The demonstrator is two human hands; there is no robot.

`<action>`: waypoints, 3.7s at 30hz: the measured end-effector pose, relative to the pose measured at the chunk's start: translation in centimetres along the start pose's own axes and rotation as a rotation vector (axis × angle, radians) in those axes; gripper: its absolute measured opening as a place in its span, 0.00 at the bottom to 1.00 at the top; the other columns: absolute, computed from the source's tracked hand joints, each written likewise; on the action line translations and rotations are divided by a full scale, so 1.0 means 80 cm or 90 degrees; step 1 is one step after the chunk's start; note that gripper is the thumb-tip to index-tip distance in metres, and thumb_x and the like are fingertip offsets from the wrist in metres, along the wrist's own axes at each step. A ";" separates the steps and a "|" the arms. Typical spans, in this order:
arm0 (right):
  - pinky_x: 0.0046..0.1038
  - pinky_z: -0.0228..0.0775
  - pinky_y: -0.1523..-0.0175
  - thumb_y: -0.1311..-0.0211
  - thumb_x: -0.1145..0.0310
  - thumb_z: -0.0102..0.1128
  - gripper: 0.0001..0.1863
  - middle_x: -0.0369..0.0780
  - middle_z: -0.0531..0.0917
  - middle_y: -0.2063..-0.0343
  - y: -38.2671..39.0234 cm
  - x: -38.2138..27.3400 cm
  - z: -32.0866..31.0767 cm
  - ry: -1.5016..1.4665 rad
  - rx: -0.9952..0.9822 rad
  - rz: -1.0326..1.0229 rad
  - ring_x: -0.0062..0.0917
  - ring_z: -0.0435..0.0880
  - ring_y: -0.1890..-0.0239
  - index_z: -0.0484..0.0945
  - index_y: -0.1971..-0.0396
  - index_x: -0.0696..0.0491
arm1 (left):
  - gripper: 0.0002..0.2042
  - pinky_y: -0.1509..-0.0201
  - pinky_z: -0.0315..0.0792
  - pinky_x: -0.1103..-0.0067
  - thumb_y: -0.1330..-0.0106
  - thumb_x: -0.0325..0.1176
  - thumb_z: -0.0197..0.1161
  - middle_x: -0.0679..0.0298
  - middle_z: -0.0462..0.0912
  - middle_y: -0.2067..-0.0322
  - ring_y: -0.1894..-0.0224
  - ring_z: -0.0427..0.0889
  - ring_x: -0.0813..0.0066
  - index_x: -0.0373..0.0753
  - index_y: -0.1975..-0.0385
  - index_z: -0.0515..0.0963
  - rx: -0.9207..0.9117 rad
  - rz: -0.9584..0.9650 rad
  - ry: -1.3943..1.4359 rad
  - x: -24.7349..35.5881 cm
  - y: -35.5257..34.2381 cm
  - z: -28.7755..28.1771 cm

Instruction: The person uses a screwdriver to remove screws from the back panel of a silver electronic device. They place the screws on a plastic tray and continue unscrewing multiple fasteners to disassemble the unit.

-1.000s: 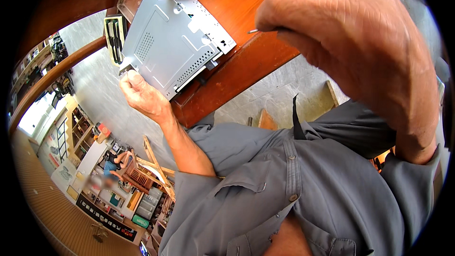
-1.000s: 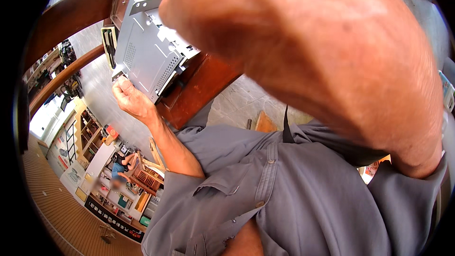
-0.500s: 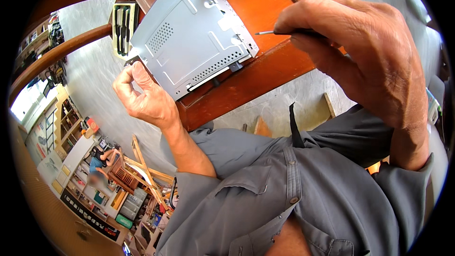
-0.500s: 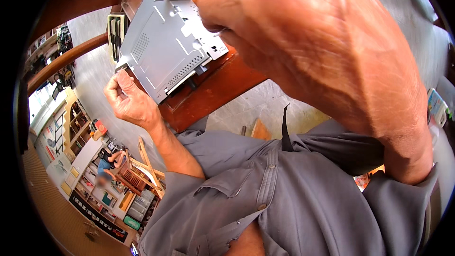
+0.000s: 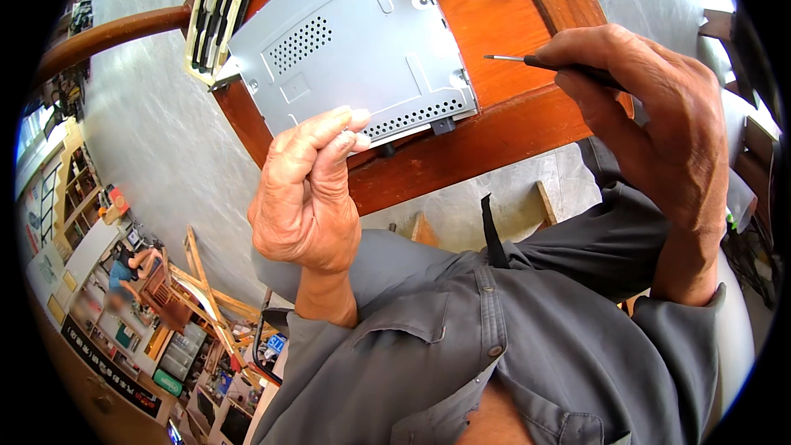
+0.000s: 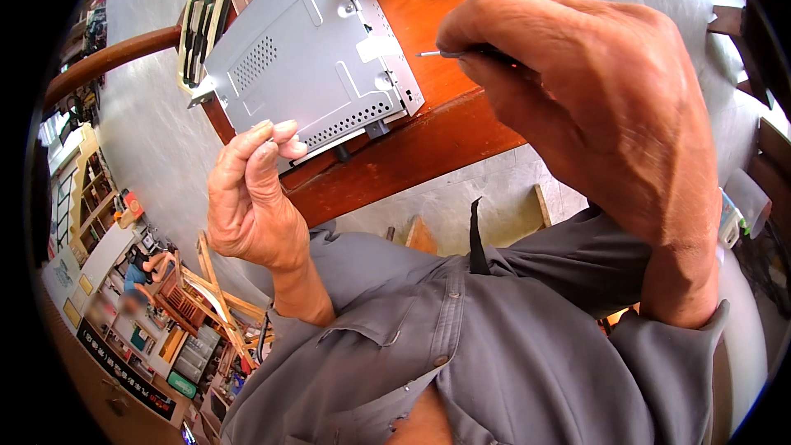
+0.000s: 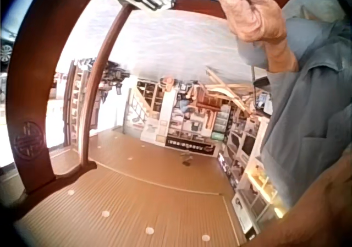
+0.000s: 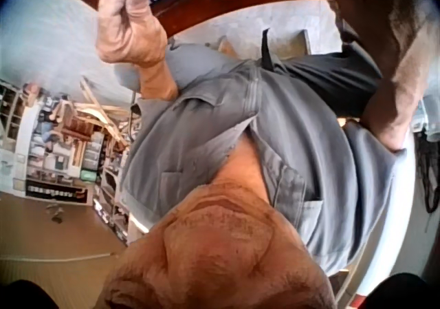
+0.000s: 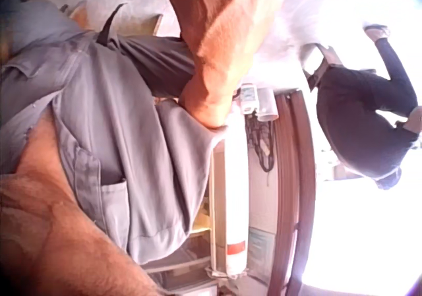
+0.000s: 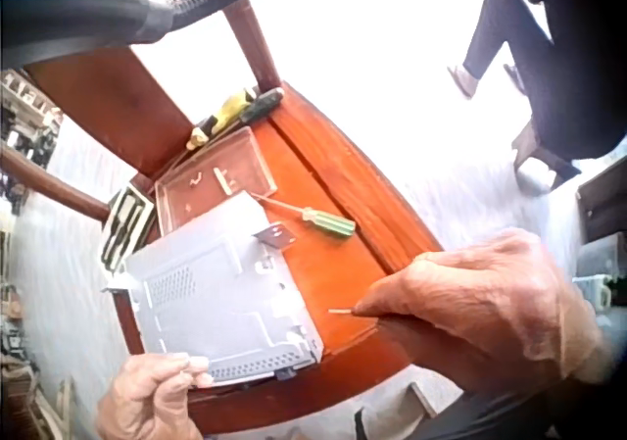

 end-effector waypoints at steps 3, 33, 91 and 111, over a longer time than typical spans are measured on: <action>0.24 0.81 0.62 0.38 0.77 0.68 0.10 0.40 0.89 0.67 -0.003 -0.006 -0.004 -0.015 0.011 0.042 0.26 0.90 0.67 0.85 0.56 0.55 | 0.08 0.56 0.86 0.74 0.29 0.17 0.62 0.43 0.87 0.57 0.62 0.89 0.66 0.25 0.53 0.79 -0.037 -0.040 0.097 -0.003 0.001 0.006; 0.23 0.73 0.69 0.45 0.84 0.56 0.09 0.42 0.84 0.81 -0.014 -0.002 -0.015 -0.129 -0.033 0.013 0.21 0.81 0.80 0.81 0.64 0.61 | 0.11 0.74 0.80 0.74 0.29 0.29 0.67 0.49 0.83 0.69 0.79 0.83 0.66 0.39 0.50 0.77 -0.119 -0.194 0.208 -0.003 -0.002 -0.031; 0.31 0.83 0.60 0.31 0.79 0.60 0.05 0.45 0.85 0.68 -0.051 -0.086 0.015 -0.037 -0.020 -0.080 0.34 0.90 0.67 0.76 0.58 0.55 | 0.12 0.37 0.70 0.68 0.22 0.38 0.61 0.47 0.76 0.40 0.38 0.77 0.60 0.34 0.58 0.80 0.117 -0.115 -0.161 -0.064 0.020 -0.023; 0.28 0.84 0.57 0.25 0.74 0.55 0.02 0.42 0.85 0.65 -0.038 -0.066 0.017 -0.087 0.055 -0.129 0.28 0.90 0.62 0.75 0.58 0.56 | 0.14 0.35 0.68 0.65 0.22 0.40 0.59 0.46 0.76 0.43 0.34 0.73 0.54 0.32 0.58 0.80 0.128 -0.109 -0.144 -0.067 0.020 -0.017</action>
Point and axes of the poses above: each hand's wrist, its own y-axis away from the middle knuckle, its own z-axis out of the palm, x = y × z, the point moved 6 cm from there along -y, towards the middle knuckle
